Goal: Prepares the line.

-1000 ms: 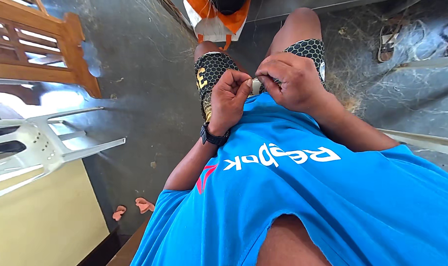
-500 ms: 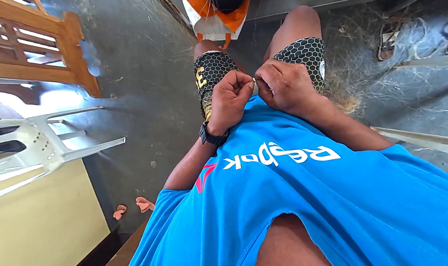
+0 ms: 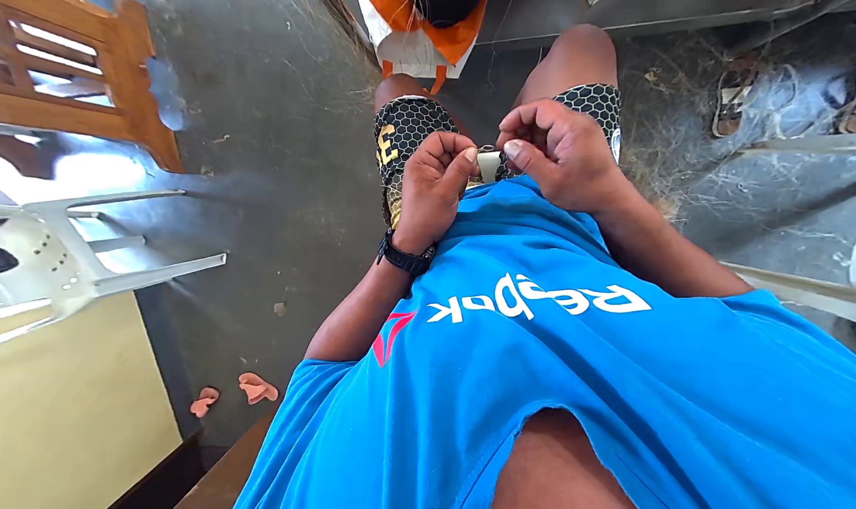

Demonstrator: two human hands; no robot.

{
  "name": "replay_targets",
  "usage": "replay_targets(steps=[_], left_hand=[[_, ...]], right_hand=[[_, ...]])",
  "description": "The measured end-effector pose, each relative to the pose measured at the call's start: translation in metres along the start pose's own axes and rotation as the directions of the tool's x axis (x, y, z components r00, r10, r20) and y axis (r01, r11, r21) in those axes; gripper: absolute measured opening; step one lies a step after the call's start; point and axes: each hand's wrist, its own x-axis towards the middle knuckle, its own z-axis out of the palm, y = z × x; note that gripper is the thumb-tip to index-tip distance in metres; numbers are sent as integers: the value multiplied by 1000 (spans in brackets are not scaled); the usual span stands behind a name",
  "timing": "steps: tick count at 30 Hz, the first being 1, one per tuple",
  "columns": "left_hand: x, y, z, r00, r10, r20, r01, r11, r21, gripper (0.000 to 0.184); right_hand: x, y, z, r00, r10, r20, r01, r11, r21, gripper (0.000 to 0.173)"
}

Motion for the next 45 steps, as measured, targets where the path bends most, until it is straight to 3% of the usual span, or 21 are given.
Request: replay_targets(steps=[7, 10, 16, 21, 26, 30, 35, 45], left_hand=[[2, 1, 2, 998, -54, 21, 56, 993, -108, 13], [3, 3, 0, 998, -26, 53, 26, 1000, 3, 26], [2, 8, 9, 1000, 6, -10, -4, 986, 167, 11], [2, 9, 13, 1000, -3, -6, 5, 979, 203, 8], [1, 8, 12, 1000, -14, 0, 14, 980, 201, 9], [0, 9, 10, 1000, -18, -7, 18, 983, 182, 8], [0, 9, 9, 1000, -22, -1, 22, 987, 162, 9], [-1, 6, 11, 1000, -27, 9, 25, 980, 196, 9]], right_hand=[[4, 2, 9, 1000, -13, -2, 13, 998, -65, 17], [4, 0, 7, 999, -42, -4, 41, 989, -144, 17], [1, -4, 8, 995, -99, 16, 99, 950, -295, 17], [-2, -14, 10, 981, -195, 18, 170, 800, -575, 15], [-2, -17, 8, 972, -227, 65, 209, 700, -683, 20], [-3, -16, 4, 977, -208, 53, 195, 755, -626, 20], [-2, -9, 1, 982, -183, 46, 186, 892, -413, 19], [-1, -13, 3, 986, -145, 87, 169, 852, -496, 14]])
